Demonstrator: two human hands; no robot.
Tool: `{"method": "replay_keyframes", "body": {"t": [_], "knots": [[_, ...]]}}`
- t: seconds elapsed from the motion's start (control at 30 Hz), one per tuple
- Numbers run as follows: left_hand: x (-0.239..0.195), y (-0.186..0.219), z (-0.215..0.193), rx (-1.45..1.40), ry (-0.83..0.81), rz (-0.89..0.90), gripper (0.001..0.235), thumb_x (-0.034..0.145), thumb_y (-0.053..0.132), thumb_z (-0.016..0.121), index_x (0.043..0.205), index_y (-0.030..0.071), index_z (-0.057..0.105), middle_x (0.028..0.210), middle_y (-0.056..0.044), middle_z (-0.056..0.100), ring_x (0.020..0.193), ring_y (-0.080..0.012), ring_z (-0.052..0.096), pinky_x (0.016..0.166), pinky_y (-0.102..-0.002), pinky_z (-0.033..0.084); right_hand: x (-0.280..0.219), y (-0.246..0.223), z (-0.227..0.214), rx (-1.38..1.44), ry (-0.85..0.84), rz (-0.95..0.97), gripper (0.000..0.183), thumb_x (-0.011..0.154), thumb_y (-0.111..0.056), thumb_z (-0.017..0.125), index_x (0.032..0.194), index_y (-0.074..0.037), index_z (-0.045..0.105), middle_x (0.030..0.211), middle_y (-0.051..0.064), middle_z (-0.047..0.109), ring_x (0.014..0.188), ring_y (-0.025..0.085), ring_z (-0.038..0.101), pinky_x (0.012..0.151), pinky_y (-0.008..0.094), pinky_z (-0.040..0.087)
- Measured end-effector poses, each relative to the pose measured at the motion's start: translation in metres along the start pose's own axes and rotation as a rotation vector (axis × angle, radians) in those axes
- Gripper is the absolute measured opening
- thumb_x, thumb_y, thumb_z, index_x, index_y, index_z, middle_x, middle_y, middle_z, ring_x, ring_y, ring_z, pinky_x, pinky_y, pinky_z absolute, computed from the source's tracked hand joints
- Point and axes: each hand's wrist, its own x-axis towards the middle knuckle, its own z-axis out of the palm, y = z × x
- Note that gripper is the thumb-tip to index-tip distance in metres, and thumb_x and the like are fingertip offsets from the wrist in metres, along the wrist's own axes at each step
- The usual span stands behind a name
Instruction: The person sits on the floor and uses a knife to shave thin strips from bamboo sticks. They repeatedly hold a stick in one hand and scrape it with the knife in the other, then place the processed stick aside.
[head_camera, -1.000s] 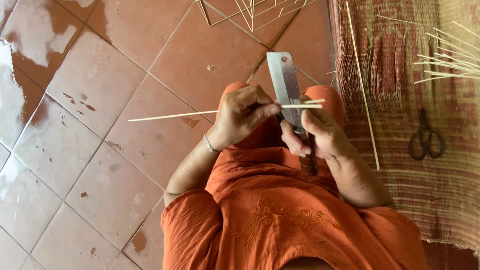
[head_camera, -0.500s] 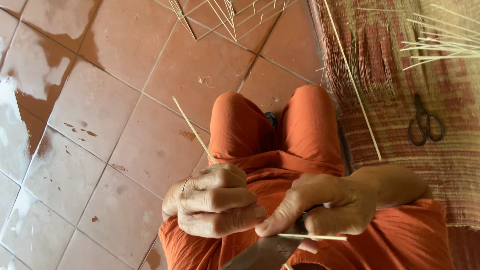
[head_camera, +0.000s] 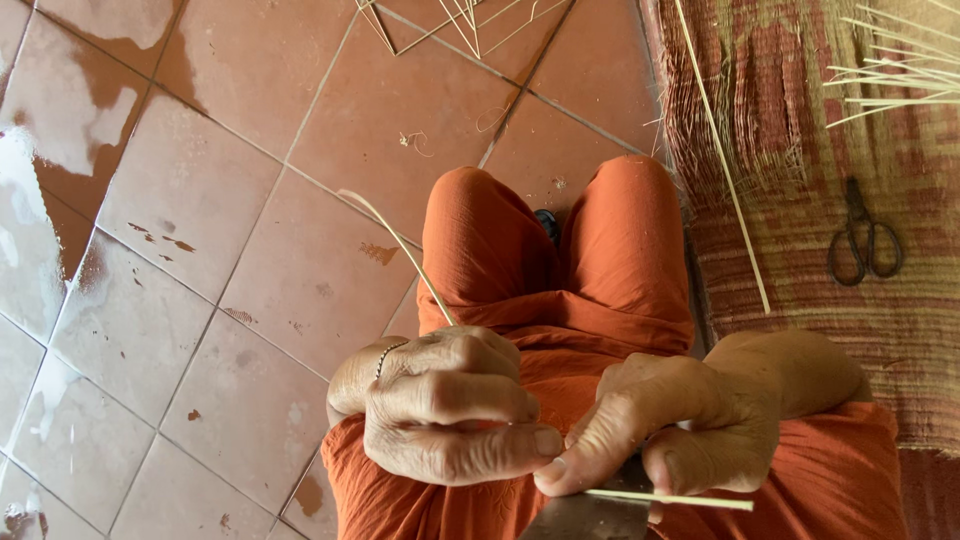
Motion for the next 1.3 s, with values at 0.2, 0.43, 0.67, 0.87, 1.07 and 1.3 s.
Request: {"method": "replay_keyframes", "body": {"t": [0.2, 0.43, 0.67, 0.87, 1.07, 1.3], "knots": [[-0.013, 0.000, -0.002, 0.108, 0.024, -0.096, 0.025, 0.088, 0.015, 0.084, 0.098, -0.002, 0.069, 0.086, -0.008, 0.064, 0.070, -0.0156, 0.065, 0.058, -0.031, 0.056, -0.010, 0.003, 0.003, -0.045, 0.153, -0.068, 0.048, 0.116, -0.032, 0.043, 0.143, 0.007, 0.043, 0.091, 0.020, 0.067, 0.062, 0.017, 0.058, 0.057, 0.037, 0.048], [-0.012, 0.003, 0.000, 0.289, 0.076, -0.453, 0.038, 0.086, 0.033, 0.089, 0.090, 0.003, 0.065, 0.078, -0.002, 0.063, 0.064, -0.0110, 0.065, 0.053, -0.027, 0.049, -0.053, 0.007, -0.014, -0.057, 0.397, -0.106, 0.056, 0.114, -0.048, 0.039, 0.151, -0.007, 0.043, 0.070, 0.008, 0.061, 0.055, 0.013, 0.049, 0.047, 0.033, 0.044], [-0.023, -0.015, -0.006, 0.385, 0.098, -0.689, 0.039, 0.085, 0.034, 0.090, 0.088, 0.007, 0.061, 0.082, -0.003, 0.067, 0.069, -0.0117, 0.068, 0.053, -0.025, 0.050, -0.076, -0.006, -0.059, -0.176, 0.484, -0.305, 0.054, 0.113, -0.042, 0.036, 0.156, -0.010, 0.045, 0.066, 0.004, 0.059, 0.047, 0.013, 0.048, 0.041, 0.033, 0.047], [-0.034, -0.036, -0.009, 0.329, 0.118, -0.782, 0.021, 0.094, 0.016, 0.084, 0.095, 0.005, 0.066, 0.088, -0.004, 0.069, 0.079, -0.0120, 0.071, 0.067, -0.025, 0.059, -0.109, -0.021, -0.096, -0.092, 0.692, -0.341, 0.054, 0.112, -0.048, 0.032, 0.152, -0.014, 0.043, 0.065, 0.002, 0.051, 0.045, 0.011, 0.042, 0.039, 0.031, 0.043], [-0.042, -0.051, -0.005, 0.243, 0.153, -0.787, 0.014, 0.098, 0.004, 0.079, 0.100, 0.002, 0.066, 0.099, -0.008, 0.070, 0.092, -0.0172, 0.070, 0.081, -0.030, 0.059, -0.106, -0.027, -0.119, -0.146, 0.401, -0.446, 0.051, 0.113, -0.047, 0.031, 0.154, -0.016, 0.035, 0.062, 0.001, 0.052, 0.044, 0.010, 0.041, 0.039, 0.029, 0.040], [-0.052, -0.067, 0.007, 0.264, 0.138, -0.826, 0.019, 0.093, 0.009, 0.085, 0.095, 0.004, 0.067, 0.089, -0.005, 0.068, 0.081, -0.0150, 0.067, 0.072, -0.029, 0.055, -0.049, 0.005, -0.074, -0.495, 0.480, -0.083, 0.067, 0.112, -0.045, 0.045, 0.161, -0.005, 0.023, 0.067, -0.001, 0.058, 0.043, 0.004, 0.045, 0.038, 0.020, 0.043]]}}
